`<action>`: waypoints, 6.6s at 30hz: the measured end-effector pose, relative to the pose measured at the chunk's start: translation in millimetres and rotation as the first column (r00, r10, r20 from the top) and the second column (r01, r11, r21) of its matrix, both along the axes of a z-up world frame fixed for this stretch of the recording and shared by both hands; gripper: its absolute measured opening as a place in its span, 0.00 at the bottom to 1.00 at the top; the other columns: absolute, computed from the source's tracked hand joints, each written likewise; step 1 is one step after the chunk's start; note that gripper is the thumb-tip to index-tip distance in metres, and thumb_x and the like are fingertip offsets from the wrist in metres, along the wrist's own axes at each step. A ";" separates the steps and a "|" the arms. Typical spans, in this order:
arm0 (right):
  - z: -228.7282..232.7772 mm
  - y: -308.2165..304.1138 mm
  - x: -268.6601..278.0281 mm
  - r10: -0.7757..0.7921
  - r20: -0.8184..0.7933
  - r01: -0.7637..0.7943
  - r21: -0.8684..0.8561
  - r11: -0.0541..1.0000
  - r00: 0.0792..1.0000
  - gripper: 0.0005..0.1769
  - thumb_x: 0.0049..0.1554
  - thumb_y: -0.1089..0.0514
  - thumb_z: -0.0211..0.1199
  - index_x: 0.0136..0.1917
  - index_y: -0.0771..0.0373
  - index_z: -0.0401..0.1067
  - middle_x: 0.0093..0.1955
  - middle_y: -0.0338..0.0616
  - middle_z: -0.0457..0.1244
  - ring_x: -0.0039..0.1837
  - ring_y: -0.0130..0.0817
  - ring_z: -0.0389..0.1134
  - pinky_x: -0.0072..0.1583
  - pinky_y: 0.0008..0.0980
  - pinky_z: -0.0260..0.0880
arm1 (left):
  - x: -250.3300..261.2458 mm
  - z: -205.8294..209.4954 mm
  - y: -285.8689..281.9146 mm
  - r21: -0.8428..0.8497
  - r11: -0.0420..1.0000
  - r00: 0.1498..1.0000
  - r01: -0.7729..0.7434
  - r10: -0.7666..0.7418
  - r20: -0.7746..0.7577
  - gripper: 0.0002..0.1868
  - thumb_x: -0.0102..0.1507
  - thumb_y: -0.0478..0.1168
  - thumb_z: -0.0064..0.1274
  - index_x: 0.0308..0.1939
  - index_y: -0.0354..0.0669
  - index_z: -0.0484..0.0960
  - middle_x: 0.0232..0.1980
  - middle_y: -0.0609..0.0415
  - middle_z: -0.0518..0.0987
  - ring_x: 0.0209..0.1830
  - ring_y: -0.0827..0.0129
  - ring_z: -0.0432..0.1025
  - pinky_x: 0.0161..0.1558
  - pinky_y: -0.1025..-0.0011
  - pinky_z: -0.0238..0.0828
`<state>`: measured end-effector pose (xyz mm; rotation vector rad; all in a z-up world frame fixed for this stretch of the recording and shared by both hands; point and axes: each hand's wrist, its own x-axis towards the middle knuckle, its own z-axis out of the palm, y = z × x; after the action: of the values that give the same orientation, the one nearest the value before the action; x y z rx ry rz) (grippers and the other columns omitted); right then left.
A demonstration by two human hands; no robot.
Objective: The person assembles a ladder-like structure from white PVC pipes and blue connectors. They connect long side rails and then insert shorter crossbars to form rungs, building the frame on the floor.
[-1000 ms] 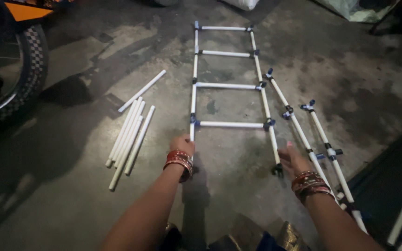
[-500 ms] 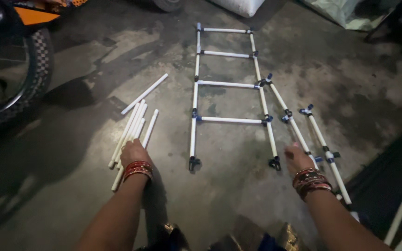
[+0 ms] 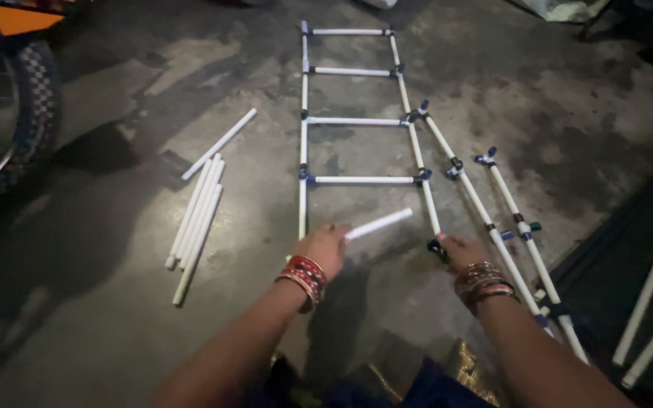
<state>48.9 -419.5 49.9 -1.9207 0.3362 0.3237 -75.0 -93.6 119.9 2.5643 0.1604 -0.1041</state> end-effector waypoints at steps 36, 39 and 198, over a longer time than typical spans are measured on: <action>-12.0 -12.9 28.8 -0.076 -0.182 0.109 0.179 0.978 0.980 0.15 0.60 0.53 0.65 0.47 0.70 0.76 0.42 0.48 0.67 0.38 0.36 0.68 0.39 0.36 0.71 | 12.6 -46.0 -29.6 -0.090 0.980 0.977 0.179 -0.188 -0.105 0.18 0.71 0.46 0.40 0.63 0.66 0.78 0.56 0.46 0.81 0.52 0.46 0.75 0.55 0.52 0.71; -10.1 -11.9 28.5 -0.139 -0.224 0.192 0.234 0.953 0.965 0.13 0.59 0.55 0.65 0.49 0.68 0.75 0.44 0.46 0.68 0.40 0.34 0.70 0.43 0.35 0.78 | 18.6 -42.8 -27.2 -0.174 0.958 0.973 0.228 -0.220 0.066 0.16 0.70 0.45 0.42 0.58 0.60 0.82 0.54 0.46 0.82 0.52 0.47 0.77 0.55 0.54 0.73; -15.6 1.2 70.6 -0.174 -0.214 0.199 0.097 0.975 0.961 0.31 0.66 0.31 0.52 0.47 0.62 0.74 0.37 0.42 0.65 0.36 0.32 0.65 0.40 0.34 0.66 | 77.5 -69.6 67.0 -0.305 0.781 0.837 -0.544 0.532 -0.130 0.31 0.67 0.61 0.42 0.45 0.34 0.84 0.46 0.32 0.82 0.49 0.37 0.76 0.54 0.49 0.71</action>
<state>119.5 -418.3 34.3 -1.7283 0.6175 0.4068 2.5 -26.6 50.3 2.0861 0.8165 0.0401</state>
